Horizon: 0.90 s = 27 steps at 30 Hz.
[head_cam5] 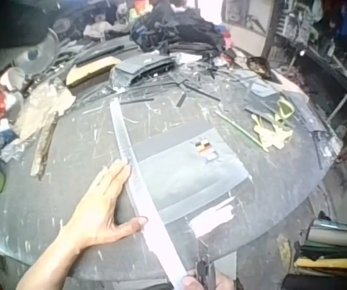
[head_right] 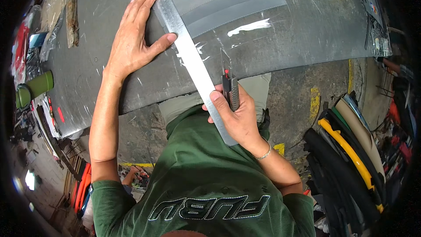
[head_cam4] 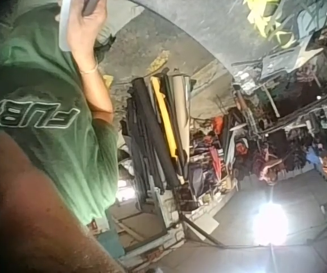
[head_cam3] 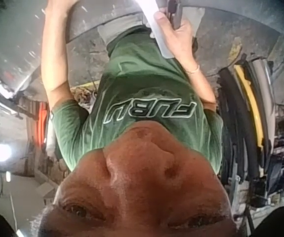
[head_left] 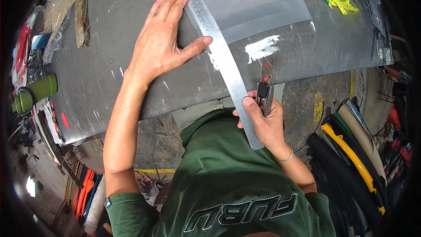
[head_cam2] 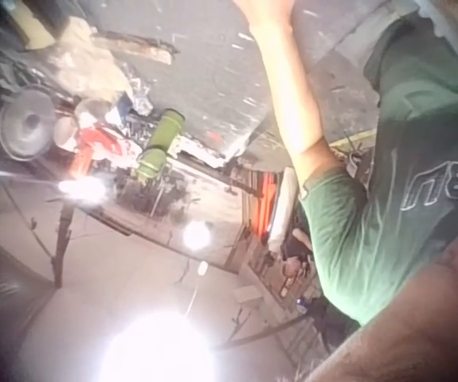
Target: Measure and cut pieces of textile material using a utility knife and a metal ruler on a workbench.
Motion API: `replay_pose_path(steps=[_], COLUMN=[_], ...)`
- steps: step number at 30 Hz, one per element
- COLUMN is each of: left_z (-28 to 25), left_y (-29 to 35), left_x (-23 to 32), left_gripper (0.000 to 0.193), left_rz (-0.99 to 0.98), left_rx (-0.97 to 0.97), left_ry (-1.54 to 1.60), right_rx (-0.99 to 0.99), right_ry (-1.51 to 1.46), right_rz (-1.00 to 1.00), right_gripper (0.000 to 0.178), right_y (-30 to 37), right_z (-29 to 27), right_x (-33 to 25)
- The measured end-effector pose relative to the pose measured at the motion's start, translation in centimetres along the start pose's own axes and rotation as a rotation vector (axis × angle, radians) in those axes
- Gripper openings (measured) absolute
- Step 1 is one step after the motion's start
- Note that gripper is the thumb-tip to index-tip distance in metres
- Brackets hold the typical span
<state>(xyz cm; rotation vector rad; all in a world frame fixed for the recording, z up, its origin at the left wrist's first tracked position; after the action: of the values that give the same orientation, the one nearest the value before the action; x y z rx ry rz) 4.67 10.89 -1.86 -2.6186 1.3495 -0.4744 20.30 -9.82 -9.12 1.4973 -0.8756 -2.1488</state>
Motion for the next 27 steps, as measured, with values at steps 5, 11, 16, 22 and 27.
replay_pose_path(steps=[5, 11, 16, 22, 27], left_z=[0.02, -0.02, -0.02, -0.08, -0.06], left_y=[-0.07, -0.07, -0.12, -0.2, 0.09], left_x=[0.18, 0.3, 0.29, 0.22, 0.04], left_gripper=[0.104, 0.107, 0.108, 0.108, 0.095], left_rz=[0.01, 0.012, 0.006, 0.0, -0.015], left_rx=[-0.008, -0.002, 0.0, -0.004, -0.014], left_ry=[-0.021, -0.025, -0.021, -0.017, 0.037], right_rx=[0.004, -0.005, 0.008, 0.003, -0.003], right_ry=[0.004, -0.004, 0.001, 0.0, 0.019], right_rz=[-0.002, 0.005, 0.017, 0.012, 0.007], right_gripper=[0.03, 0.03, 0.03, 0.03, 0.031], right_y=[0.05, 0.02, 0.03, -0.01, -0.09], right_z=[0.28, 0.1, -0.05, -0.01, 0.01], right_x=[-0.01, -0.08, -0.02, -0.12, -0.02])
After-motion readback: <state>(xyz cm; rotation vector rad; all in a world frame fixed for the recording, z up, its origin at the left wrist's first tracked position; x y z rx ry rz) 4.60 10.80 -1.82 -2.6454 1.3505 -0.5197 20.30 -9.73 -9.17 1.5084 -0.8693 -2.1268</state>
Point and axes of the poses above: each hand's wrist, its own y-axis away from the middle knuckle, its own z-axis out of the palm, x = y × z, the point moved 9 cm from there along -y, towards the middle knuckle, and after that the axes turned 10 degrees about z, right-handed, at the moved point
